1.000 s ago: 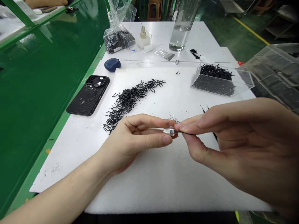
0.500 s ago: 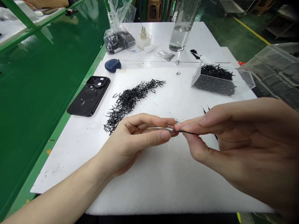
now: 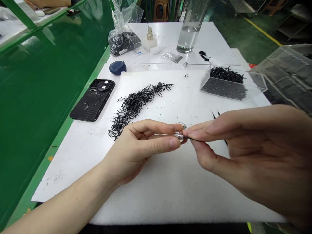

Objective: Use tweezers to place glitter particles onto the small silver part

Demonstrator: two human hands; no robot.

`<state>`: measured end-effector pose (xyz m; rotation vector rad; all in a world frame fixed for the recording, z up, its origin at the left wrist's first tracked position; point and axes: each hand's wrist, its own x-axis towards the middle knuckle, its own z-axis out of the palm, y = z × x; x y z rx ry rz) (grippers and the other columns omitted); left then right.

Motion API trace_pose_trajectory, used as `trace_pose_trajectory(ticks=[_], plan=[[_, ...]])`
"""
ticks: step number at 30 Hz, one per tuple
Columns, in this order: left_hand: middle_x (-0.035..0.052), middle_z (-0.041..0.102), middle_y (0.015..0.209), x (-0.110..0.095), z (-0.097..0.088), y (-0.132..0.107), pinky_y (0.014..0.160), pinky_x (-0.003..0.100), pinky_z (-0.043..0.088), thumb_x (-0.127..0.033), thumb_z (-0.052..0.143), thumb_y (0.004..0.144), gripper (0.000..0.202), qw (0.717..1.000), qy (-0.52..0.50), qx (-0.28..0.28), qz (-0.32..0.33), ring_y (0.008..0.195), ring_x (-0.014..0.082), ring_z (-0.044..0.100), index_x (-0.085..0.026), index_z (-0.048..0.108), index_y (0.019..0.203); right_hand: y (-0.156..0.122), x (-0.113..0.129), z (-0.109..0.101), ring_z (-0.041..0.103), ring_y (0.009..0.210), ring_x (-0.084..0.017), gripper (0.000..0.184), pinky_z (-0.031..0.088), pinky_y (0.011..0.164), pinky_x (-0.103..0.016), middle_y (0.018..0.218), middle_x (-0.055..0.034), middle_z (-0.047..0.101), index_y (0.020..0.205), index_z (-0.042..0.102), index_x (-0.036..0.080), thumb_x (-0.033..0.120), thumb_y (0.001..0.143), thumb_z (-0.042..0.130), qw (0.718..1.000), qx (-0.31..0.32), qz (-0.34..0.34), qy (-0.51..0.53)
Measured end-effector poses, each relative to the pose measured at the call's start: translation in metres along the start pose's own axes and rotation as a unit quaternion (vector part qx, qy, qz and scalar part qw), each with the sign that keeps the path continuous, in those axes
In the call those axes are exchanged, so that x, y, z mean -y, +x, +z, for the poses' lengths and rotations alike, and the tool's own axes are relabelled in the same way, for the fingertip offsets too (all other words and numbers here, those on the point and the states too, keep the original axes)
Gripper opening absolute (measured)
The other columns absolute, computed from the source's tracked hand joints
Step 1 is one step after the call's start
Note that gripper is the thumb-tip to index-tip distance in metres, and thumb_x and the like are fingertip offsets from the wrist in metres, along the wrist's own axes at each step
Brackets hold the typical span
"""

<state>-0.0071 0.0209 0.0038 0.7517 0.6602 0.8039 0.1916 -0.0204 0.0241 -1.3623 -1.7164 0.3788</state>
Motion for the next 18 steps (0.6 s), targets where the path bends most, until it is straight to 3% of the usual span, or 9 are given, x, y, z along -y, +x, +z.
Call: trace_pose_trajectory(ticks=[12, 15, 18], plan=[[-0.0048, 0.084, 0.095, 0.0006, -0.0017, -0.0003, 0.084, 0.013, 0.062, -0.006, 0.087, 0.077, 0.02, 1.0, -0.018, 0.005, -0.002, 0.087, 0.0075, 0.078, -0.022, 0.081, 0.086, -0.0014, -0.0017, 0.0002, 0.08, 0.077, -0.019, 0.004, 0.068, 0.075, -0.031, 0.088, 0.0061, 0.082, 0.087, 0.073, 0.033, 0.037, 0.086, 0.073, 0.996, 0.009, -0.05, -0.075], [-0.0054, 0.084, 0.095, 0.0004, -0.0014, -0.0017, 0.083, 0.012, 0.062, -0.01, 0.089, 0.076, 0.024, 1.0, -0.003, -0.004, -0.008, 0.088, 0.0078, 0.078, -0.025, 0.082, 0.093, -0.0033, -0.0024, 0.0015, 0.078, 0.072, -0.018, 0.004, 0.066, 0.069, -0.033, 0.086, 0.006, 0.081, 0.089, 0.071, 0.033, 0.034, 0.087, 0.074, 0.997, -0.002, -0.057, -0.06], [-0.0054, 0.084, 0.097, 0.0001, -0.0002, -0.002, 0.085, 0.012, 0.061, -0.014, 0.09, 0.075, 0.019, 1.0, 0.027, -0.012, -0.01, 0.09, 0.0088, 0.079, -0.025, 0.084, 0.089, -0.0043, -0.0029, 0.0029, 0.077, 0.072, -0.015, 0.01, 0.064, 0.068, -0.032, 0.086, 0.0066, 0.08, 0.091, 0.068, 0.032, 0.032, 0.086, 0.076, 0.998, -0.016, -0.059, -0.03]])
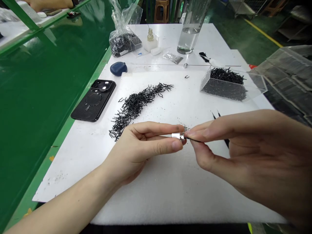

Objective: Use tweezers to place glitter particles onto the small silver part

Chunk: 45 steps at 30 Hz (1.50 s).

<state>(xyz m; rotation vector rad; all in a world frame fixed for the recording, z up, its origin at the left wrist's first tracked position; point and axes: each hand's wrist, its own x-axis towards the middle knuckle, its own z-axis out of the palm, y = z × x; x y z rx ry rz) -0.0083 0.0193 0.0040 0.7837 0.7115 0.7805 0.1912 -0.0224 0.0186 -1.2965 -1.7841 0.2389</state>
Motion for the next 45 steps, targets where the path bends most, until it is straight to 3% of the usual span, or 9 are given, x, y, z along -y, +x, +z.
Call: trace_pose_trajectory(ticks=[5, 9, 16, 23, 32, 45], plan=[[-0.0037, 0.084, 0.095, 0.0, 0.0, 0.001, 0.092, 0.02, 0.062, -0.017, 0.091, 0.075, 0.015, 1.0, 0.008, 0.007, -0.002, 0.098, 0.0158, 0.079, -0.028, 0.085, 0.084, 0.003, -0.002, 0.001, 0.077, 0.078, -0.014, 0.015, 0.065, 0.072, -0.029, 0.088, 0.0058, 0.079, 0.091, 0.066, 0.028, 0.025, 0.083, 0.079, 0.999, 0.011, -0.005, 0.051], [-0.0038, 0.084, 0.094, 0.001, -0.002, 0.001, 0.091, 0.018, 0.06, -0.016, 0.088, 0.078, 0.014, 1.0, 0.016, 0.022, -0.009, 0.092, 0.0124, 0.079, -0.028, 0.085, 0.084, 0.006, -0.006, 0.002, 0.076, 0.077, -0.015, 0.018, 0.065, 0.071, -0.03, 0.086, 0.0054, 0.078, 0.089, 0.066, 0.028, 0.021, 0.08, 0.081, 0.994, 0.023, -0.007, 0.102], [-0.0027, 0.084, 0.088, -0.001, -0.003, -0.002, 0.085, 0.017, 0.061, -0.016, 0.091, 0.073, 0.013, 1.0, 0.019, 0.006, -0.017, 0.08, 0.0112, 0.078, -0.026, 0.085, 0.08, 0.011, -0.012, 0.001, 0.074, 0.07, -0.02, 0.035, 0.059, 0.052, -0.034, 0.08, -0.0002, 0.078, 0.086, 0.07, 0.021, -0.006, 0.065, 0.076, 0.981, 0.044, -0.038, 0.183], [-0.0043, 0.084, 0.089, 0.001, -0.003, -0.002, 0.087, 0.018, 0.062, -0.015, 0.09, 0.074, 0.016, 1.0, 0.019, 0.013, -0.017, 0.085, 0.0116, 0.078, -0.028, 0.085, 0.081, 0.007, -0.017, 0.004, 0.073, 0.069, -0.02, 0.034, 0.066, 0.064, -0.04, 0.077, 0.0037, 0.075, 0.085, 0.07, 0.026, -0.003, 0.066, 0.076, 0.981, 0.035, -0.049, 0.185], [-0.0069, 0.084, 0.092, 0.001, -0.001, -0.001, 0.088, 0.016, 0.061, -0.011, 0.084, 0.081, 0.018, 0.999, 0.016, 0.032, 0.001, 0.085, 0.009, 0.078, -0.029, 0.085, 0.083, 0.009, -0.021, 0.005, 0.074, 0.07, -0.02, 0.036, 0.065, 0.061, -0.038, 0.079, 0.0028, 0.077, 0.088, 0.07, 0.025, -0.004, 0.067, 0.076, 0.978, 0.05, -0.071, 0.188], [-0.0058, 0.084, 0.092, 0.0, -0.001, 0.0, 0.088, 0.015, 0.06, -0.014, 0.086, 0.08, 0.015, 0.999, 0.019, 0.035, 0.004, 0.087, 0.009, 0.078, -0.029, 0.085, 0.084, 0.008, -0.025, 0.008, 0.076, 0.072, -0.02, 0.033, 0.067, 0.064, -0.038, 0.082, 0.0017, 0.078, 0.087, 0.07, 0.023, -0.003, 0.068, 0.078, 0.976, 0.034, -0.087, 0.198]])
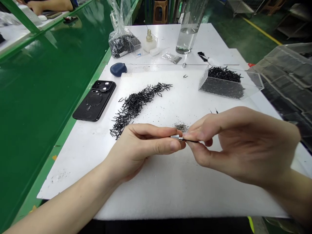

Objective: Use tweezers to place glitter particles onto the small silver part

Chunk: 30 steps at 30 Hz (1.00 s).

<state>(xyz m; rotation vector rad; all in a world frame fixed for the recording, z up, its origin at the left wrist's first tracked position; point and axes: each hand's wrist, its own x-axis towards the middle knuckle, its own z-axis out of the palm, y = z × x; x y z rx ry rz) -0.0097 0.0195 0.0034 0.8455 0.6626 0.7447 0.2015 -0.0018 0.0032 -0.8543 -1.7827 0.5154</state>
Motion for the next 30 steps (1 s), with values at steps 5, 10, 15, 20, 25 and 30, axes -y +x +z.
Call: trace_pose_trajectory(ticks=[5, 10, 15, 20, 25, 30], plan=[[-0.0048, 0.084, 0.092, 0.001, 0.0, 0.001, 0.088, 0.017, 0.061, -0.011, 0.087, 0.078, 0.016, 1.0, -0.011, -0.012, 0.001, 0.086, 0.0098, 0.079, -0.027, 0.084, 0.082, 0.0, -0.003, 0.001, 0.075, 0.07, -0.021, 0.039, 0.066, 0.057, -0.039, 0.082, 0.0022, 0.077, 0.09, 0.07, 0.024, -0.005, 0.064, 0.076, 1.0, -0.005, -0.009, 0.029], [-0.002, 0.084, 0.092, 0.002, 0.0, 0.003, 0.081, 0.015, 0.062, -0.011, 0.087, 0.078, 0.014, 1.0, -0.025, -0.015, 0.002, 0.089, 0.0123, 0.08, -0.024, 0.083, 0.084, 0.001, -0.003, 0.004, 0.072, 0.07, -0.021, 0.041, 0.062, 0.053, -0.038, 0.083, -0.0001, 0.076, 0.089, 0.069, 0.025, -0.006, 0.064, 0.075, 0.999, -0.004, 0.016, 0.044], [-0.0008, 0.084, 0.095, 0.002, 0.0, 0.002, 0.085, 0.016, 0.062, -0.01, 0.086, 0.08, 0.014, 1.0, -0.015, -0.013, 0.002, 0.089, 0.0123, 0.08, -0.022, 0.082, 0.086, 0.002, -0.004, 0.002, 0.072, 0.072, -0.021, 0.04, 0.06, 0.052, -0.036, 0.082, 0.0003, 0.075, 0.089, 0.069, 0.025, -0.005, 0.064, 0.076, 0.999, -0.003, 0.011, 0.041], [-0.0008, 0.084, 0.092, 0.001, 0.002, 0.003, 0.079, 0.013, 0.061, -0.01, 0.085, 0.081, 0.013, 1.0, -0.011, -0.012, 0.0, 0.088, 0.0111, 0.079, -0.021, 0.081, 0.086, 0.003, -0.005, 0.0, 0.073, 0.074, -0.021, 0.041, 0.059, 0.053, -0.036, 0.083, -0.0008, 0.074, 0.09, 0.069, 0.023, -0.006, 0.063, 0.077, 0.998, 0.002, -0.002, 0.059], [-0.0036, 0.083, 0.091, 0.0, 0.003, 0.002, 0.074, 0.013, 0.06, -0.016, 0.087, 0.08, 0.016, 0.999, -0.003, -0.046, 0.007, 0.084, 0.0108, 0.079, -0.028, 0.083, 0.09, 0.009, -0.003, -0.005, 0.073, 0.071, -0.018, 0.043, 0.061, 0.06, -0.033, 0.08, 0.0031, 0.071, 0.092, 0.069, 0.028, -0.008, 0.068, 0.072, 0.994, -0.042, 0.054, 0.083], [-0.0023, 0.083, 0.097, 0.002, 0.006, -0.006, 0.076, 0.018, 0.058, -0.023, 0.083, 0.085, 0.018, 0.969, 0.206, -0.055, 0.125, 0.089, 0.0129, 0.074, -0.035, 0.084, 0.098, 0.014, -0.007, -0.012, 0.072, 0.072, -0.016, 0.043, 0.06, 0.058, -0.028, 0.078, 0.0029, 0.071, 0.091, 0.07, 0.027, -0.012, 0.073, 0.065, 0.981, -0.078, 0.115, 0.135]])
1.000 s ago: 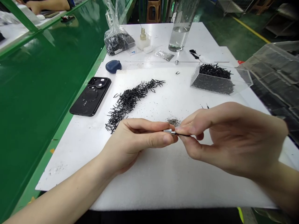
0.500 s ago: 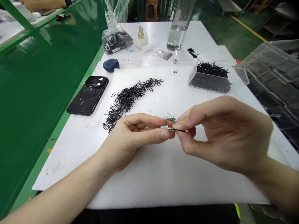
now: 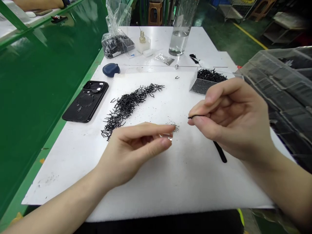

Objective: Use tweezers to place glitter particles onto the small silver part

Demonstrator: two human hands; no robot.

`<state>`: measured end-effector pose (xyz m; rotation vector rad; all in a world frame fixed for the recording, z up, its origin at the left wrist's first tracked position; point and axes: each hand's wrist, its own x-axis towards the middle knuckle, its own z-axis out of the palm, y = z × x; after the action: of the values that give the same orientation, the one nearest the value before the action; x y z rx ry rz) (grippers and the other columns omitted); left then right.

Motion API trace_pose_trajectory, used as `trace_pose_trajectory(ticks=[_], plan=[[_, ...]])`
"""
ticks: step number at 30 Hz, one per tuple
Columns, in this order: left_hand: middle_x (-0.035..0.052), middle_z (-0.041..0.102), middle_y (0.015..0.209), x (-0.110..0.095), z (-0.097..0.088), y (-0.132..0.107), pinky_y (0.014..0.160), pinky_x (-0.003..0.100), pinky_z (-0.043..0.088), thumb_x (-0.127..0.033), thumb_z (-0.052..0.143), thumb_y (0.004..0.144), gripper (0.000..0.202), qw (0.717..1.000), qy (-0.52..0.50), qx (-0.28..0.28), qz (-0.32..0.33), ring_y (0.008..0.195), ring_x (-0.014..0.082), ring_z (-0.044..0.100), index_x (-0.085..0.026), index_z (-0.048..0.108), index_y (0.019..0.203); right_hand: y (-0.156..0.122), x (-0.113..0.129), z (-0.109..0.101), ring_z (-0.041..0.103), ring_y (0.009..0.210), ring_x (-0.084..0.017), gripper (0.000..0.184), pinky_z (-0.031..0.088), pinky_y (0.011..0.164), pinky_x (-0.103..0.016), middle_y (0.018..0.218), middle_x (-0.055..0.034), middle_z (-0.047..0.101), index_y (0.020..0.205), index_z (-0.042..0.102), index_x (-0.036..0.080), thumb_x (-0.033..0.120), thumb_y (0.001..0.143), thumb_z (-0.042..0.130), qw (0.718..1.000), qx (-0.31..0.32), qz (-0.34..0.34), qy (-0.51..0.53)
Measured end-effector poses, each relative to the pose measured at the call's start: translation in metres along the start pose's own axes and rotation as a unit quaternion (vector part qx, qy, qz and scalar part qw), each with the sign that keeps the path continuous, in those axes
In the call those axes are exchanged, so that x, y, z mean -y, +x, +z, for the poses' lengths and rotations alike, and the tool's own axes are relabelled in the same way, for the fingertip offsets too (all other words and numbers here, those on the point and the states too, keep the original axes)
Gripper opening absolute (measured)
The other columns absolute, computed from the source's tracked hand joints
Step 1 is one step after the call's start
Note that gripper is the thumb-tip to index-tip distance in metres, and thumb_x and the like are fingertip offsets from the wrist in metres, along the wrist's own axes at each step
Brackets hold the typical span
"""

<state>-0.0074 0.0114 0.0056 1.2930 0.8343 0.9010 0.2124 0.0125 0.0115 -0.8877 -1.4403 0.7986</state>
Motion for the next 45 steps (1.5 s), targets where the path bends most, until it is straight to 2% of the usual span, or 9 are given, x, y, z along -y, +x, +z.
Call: trace_pose_trajectory(ticks=[4, 9, 12, 15, 18, 22, 27, 38, 45], plan=[[0.0012, 0.083, 0.089, 0.001, 0.004, -0.006, 0.078, 0.03, 0.06, -0.017, 0.085, 0.08, 0.017, 0.976, 0.17, 0.054, 0.123, 0.083, 0.0198, 0.074, -0.029, 0.084, 0.093, 0.001, -0.004, -0.002, 0.073, 0.072, -0.015, 0.043, 0.059, 0.056, -0.026, 0.079, 0.0031, 0.073, 0.093, 0.07, 0.025, -0.012, 0.071, 0.067, 1.0, 0.012, -0.022, 0.0], [0.0026, 0.082, 0.086, 0.009, 0.01, -0.008, 0.077, 0.029, 0.061, -0.011, 0.074, 0.086, 0.013, 0.914, 0.319, 0.115, 0.224, 0.081, 0.0192, 0.072, -0.022, 0.077, 0.09, 0.0, -0.005, -0.001, 0.073, 0.071, -0.014, 0.041, 0.06, 0.06, -0.026, 0.081, 0.0038, 0.073, 0.094, 0.069, 0.025, -0.009, 0.071, 0.071, 0.999, 0.014, -0.038, -0.02], [0.0034, 0.08, 0.087, 0.011, 0.011, -0.009, 0.076, 0.03, 0.059, -0.007, 0.071, 0.083, 0.015, 0.893, 0.368, 0.088, 0.243, 0.084, 0.0195, 0.068, -0.022, 0.071, 0.085, 0.0, -0.004, 0.0, 0.072, 0.072, -0.014, 0.044, 0.06, 0.062, -0.027, 0.079, 0.005, 0.071, 0.094, 0.07, 0.026, -0.011, 0.07, 0.07, 0.999, 0.025, -0.034, -0.015], [0.0064, 0.076, 0.096, 0.008, 0.01, -0.011, 0.072, 0.034, 0.056, -0.016, 0.08, 0.077, 0.012, 0.873, 0.407, 0.023, 0.266, 0.085, 0.0217, 0.063, -0.022, 0.069, 0.08, -0.001, -0.004, 0.0, 0.071, 0.073, -0.013, 0.046, 0.06, 0.064, -0.027, 0.079, 0.0052, 0.07, 0.095, 0.07, 0.026, -0.012, 0.07, 0.068, 0.999, 0.03, -0.032, -0.007], [0.0077, 0.066, 0.095, 0.006, 0.006, -0.013, 0.07, 0.037, 0.054, -0.024, 0.084, 0.074, 0.031, 0.886, 0.368, -0.032, 0.279, 0.085, 0.023, 0.062, -0.023, 0.076, 0.104, -0.001, -0.006, 0.0, 0.071, 0.073, -0.014, 0.046, 0.059, 0.064, -0.028, 0.081, 0.0045, 0.071, 0.097, 0.07, 0.026, -0.011, 0.07, 0.068, 0.999, 0.037, -0.038, -0.006], [0.0085, 0.071, 0.12, 0.005, 0.003, -0.013, 0.092, 0.041, 0.054, -0.012, 0.076, 0.079, 0.065, 0.926, 0.274, 0.004, 0.26, 0.107, 0.0271, 0.064, -0.032, 0.065, 0.139, 0.0, -0.01, -0.002, 0.07, 0.071, -0.014, 0.045, 0.058, 0.061, -0.028, 0.081, 0.0051, 0.071, 0.095, 0.068, 0.029, -0.008, 0.069, 0.071, 0.997, 0.053, -0.055, -0.014], [0.0045, 0.07, 0.136, 0.006, 0.004, -0.011, 0.108, 0.045, 0.047, -0.008, 0.077, 0.079, 0.071, 0.945, 0.237, 0.042, 0.221, 0.123, 0.0296, 0.062, -0.034, 0.061, 0.144, 0.0, -0.01, 0.0, 0.071, 0.071, -0.016, 0.044, 0.058, 0.059, -0.029, 0.081, 0.0054, 0.072, 0.095, 0.066, 0.03, -0.007, 0.071, 0.07, 0.996, 0.071, -0.056, -0.027], [0.0024, 0.067, 0.142, 0.01, 0.0, -0.014, 0.117, 0.048, 0.044, -0.004, 0.07, 0.083, 0.067, 0.964, 0.179, 0.047, 0.189, 0.134, 0.03, 0.057, -0.037, 0.064, 0.14, 0.0, -0.011, 0.0, 0.07, 0.071, -0.017, 0.041, 0.057, 0.059, -0.031, 0.081, 0.0049, 0.071, 0.094, 0.065, 0.031, -0.003, 0.072, 0.071, 0.996, 0.058, -0.049, -0.042], [0.0042, 0.066, 0.143, 0.01, 0.0, -0.013, 0.102, 0.041, 0.05, -0.005, 0.067, 0.087, 0.062, 0.961, 0.192, 0.05, 0.191, 0.132, 0.028, 0.058, -0.031, 0.062, 0.143, -0.001, -0.009, 0.001, 0.069, 0.073, -0.016, 0.036, 0.056, 0.061, -0.031, 0.081, 0.0039, 0.07, 0.093, 0.065, 0.028, -0.001, 0.074, 0.074, 0.997, 0.06, -0.04, -0.015]])
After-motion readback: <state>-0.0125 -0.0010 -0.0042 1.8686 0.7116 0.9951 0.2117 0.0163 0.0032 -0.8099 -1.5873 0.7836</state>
